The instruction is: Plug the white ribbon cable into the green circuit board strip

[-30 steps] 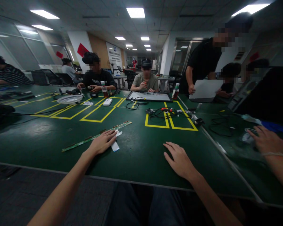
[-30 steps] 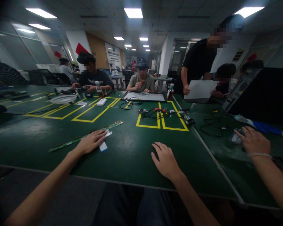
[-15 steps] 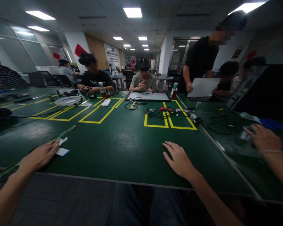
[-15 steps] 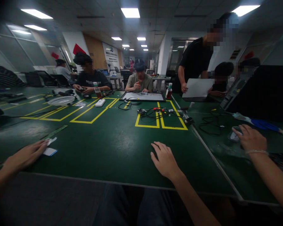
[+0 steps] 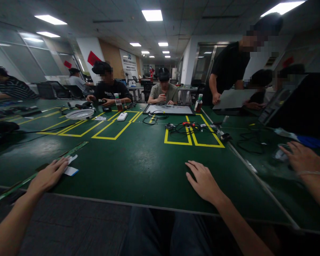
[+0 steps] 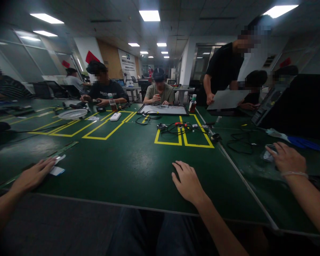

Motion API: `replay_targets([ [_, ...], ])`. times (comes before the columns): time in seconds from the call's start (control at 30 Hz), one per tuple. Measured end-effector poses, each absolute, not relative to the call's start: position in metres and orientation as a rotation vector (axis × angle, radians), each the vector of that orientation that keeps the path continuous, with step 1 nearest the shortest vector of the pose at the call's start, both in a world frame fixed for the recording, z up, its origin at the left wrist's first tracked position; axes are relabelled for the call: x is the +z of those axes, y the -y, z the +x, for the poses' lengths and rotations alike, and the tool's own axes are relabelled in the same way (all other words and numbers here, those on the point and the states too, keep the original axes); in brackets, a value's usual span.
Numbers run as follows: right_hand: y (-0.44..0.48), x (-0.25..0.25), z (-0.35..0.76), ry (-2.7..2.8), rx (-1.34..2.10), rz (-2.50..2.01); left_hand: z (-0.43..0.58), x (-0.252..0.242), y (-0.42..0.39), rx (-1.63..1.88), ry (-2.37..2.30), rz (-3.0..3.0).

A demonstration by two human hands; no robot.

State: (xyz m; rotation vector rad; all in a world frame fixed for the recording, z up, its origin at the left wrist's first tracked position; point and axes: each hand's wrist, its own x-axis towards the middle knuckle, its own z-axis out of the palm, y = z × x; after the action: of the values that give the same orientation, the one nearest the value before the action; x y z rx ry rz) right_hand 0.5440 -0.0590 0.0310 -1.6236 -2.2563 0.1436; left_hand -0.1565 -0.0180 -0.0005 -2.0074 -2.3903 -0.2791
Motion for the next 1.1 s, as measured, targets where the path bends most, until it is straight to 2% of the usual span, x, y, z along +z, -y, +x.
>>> replay_targets([
  [0.4,0.060,0.032,0.544,2.257,0.179,-1.642,-0.100,0.019,0.045,-0.218,2.560,-1.581],
  [0.6,0.060,0.033,0.544,2.263,0.187,-1.652,-0.116,0.002,0.032,-0.399,2.356,-1.852],
  [0.83,0.061,0.033,0.545,2.262,0.207,-1.667,-0.133,-0.011,0.018,-0.302,2.395,-1.923],
  [1.1,0.061,0.035,0.542,2.263,0.167,-1.647,-0.132,0.004,0.020,-0.217,2.419,-1.859],
])
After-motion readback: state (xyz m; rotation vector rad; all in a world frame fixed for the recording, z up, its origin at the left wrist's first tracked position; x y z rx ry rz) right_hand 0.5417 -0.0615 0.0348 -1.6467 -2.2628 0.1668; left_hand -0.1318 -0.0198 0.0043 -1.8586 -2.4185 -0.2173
